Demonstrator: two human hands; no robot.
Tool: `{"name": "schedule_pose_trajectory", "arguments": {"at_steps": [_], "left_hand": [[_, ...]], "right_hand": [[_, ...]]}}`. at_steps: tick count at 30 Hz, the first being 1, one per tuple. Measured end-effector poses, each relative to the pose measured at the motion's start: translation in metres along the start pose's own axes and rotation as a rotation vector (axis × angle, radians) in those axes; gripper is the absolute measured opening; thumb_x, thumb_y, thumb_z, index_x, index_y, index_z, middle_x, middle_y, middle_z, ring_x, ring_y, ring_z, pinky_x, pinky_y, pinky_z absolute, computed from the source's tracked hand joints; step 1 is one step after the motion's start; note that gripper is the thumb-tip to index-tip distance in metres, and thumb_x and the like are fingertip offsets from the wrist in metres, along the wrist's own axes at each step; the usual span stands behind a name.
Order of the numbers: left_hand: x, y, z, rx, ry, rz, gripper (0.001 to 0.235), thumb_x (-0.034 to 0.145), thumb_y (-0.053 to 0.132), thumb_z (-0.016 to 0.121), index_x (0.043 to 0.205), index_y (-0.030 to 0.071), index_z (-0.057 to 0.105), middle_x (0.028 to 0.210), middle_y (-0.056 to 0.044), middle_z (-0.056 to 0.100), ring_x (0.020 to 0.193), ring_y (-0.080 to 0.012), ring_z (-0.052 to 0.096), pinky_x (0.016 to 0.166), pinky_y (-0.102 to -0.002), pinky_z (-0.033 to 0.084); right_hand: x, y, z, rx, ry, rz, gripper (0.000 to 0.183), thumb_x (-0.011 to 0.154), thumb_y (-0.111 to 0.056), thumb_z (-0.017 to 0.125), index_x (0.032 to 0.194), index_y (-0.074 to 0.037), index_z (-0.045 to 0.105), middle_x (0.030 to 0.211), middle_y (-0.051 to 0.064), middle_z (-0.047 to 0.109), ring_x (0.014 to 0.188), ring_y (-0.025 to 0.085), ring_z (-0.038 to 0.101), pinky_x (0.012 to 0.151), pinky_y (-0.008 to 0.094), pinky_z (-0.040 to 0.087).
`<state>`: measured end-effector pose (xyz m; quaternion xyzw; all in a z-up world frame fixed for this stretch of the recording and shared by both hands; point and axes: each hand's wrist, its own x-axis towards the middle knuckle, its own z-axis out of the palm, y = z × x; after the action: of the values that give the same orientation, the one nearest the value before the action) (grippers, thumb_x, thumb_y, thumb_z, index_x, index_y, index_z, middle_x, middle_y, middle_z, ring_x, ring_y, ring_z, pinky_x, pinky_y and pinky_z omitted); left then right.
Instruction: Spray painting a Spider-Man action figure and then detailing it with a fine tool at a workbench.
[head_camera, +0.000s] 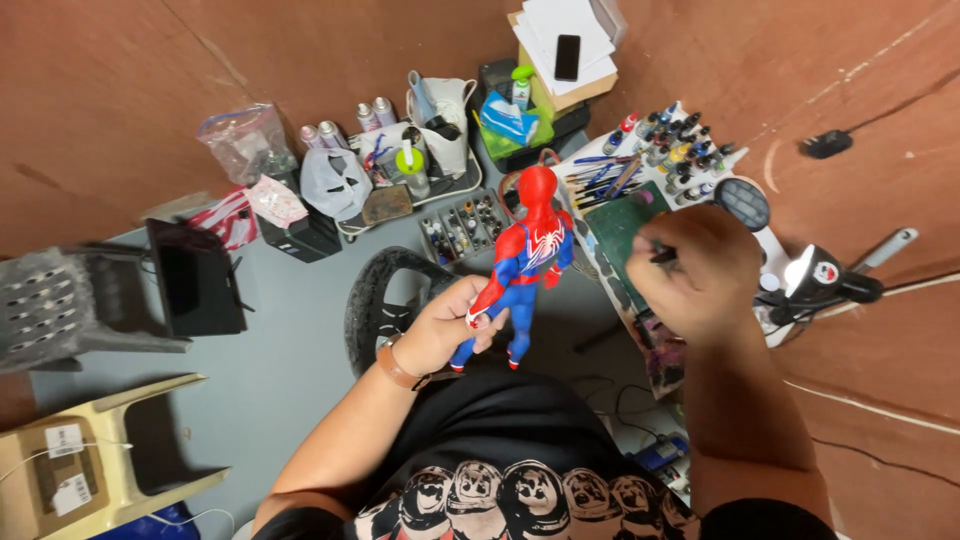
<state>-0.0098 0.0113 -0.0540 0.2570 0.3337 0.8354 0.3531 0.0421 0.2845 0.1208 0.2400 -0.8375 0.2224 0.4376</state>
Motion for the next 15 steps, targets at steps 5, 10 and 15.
{"name": "schedule_pose_trajectory", "arguments": {"at_steps": [5, 10, 15], "left_hand": [[0.003, 0.016, 0.005, -0.06, -0.101, 0.002, 0.038, 0.099, 0.023, 0.067, 0.127, 0.004, 0.052, 0.082, -0.015, 0.054, 0.059, -0.014, 0.048, 0.051, -0.024, 0.045], [0.007, 0.027, 0.017, -0.069, -0.221, -0.031, 0.045, 0.102, 0.034, 0.068, 0.132, 0.006, 0.051, 0.074, -0.008, 0.043, 0.062, -0.0143, 0.041, 0.051, -0.023, 0.037], [0.007, 0.022, 0.017, -0.236, -0.104, 0.122, 0.024, 0.096, -0.003, 0.061, 0.119, -0.004, 0.056, 0.08, -0.017, 0.054, 0.061, -0.0222, 0.051, 0.052, -0.032, 0.054]], "right_hand": [[-0.02, -0.005, -0.005, 0.064, -0.016, 0.211, 0.009, 0.086, 0.012, 0.072, 0.086, 0.003, 0.068, 0.075, 0.015, 0.063, 0.063, 0.03, 0.056, 0.061, 0.038, 0.047], [-0.019, -0.012, -0.007, 0.059, -0.061, 0.441, 0.011, 0.086, 0.013, 0.065, 0.083, 0.002, 0.065, 0.076, 0.011, 0.059, 0.069, 0.023, 0.049, 0.069, 0.036, 0.041], [-0.028, 0.0, 0.0, 0.399, 0.046, 0.364, 0.007, 0.09, 0.012, 0.066, 0.091, 0.006, 0.069, 0.066, 0.009, 0.056, 0.053, 0.014, 0.045, 0.053, 0.029, 0.046]]}}
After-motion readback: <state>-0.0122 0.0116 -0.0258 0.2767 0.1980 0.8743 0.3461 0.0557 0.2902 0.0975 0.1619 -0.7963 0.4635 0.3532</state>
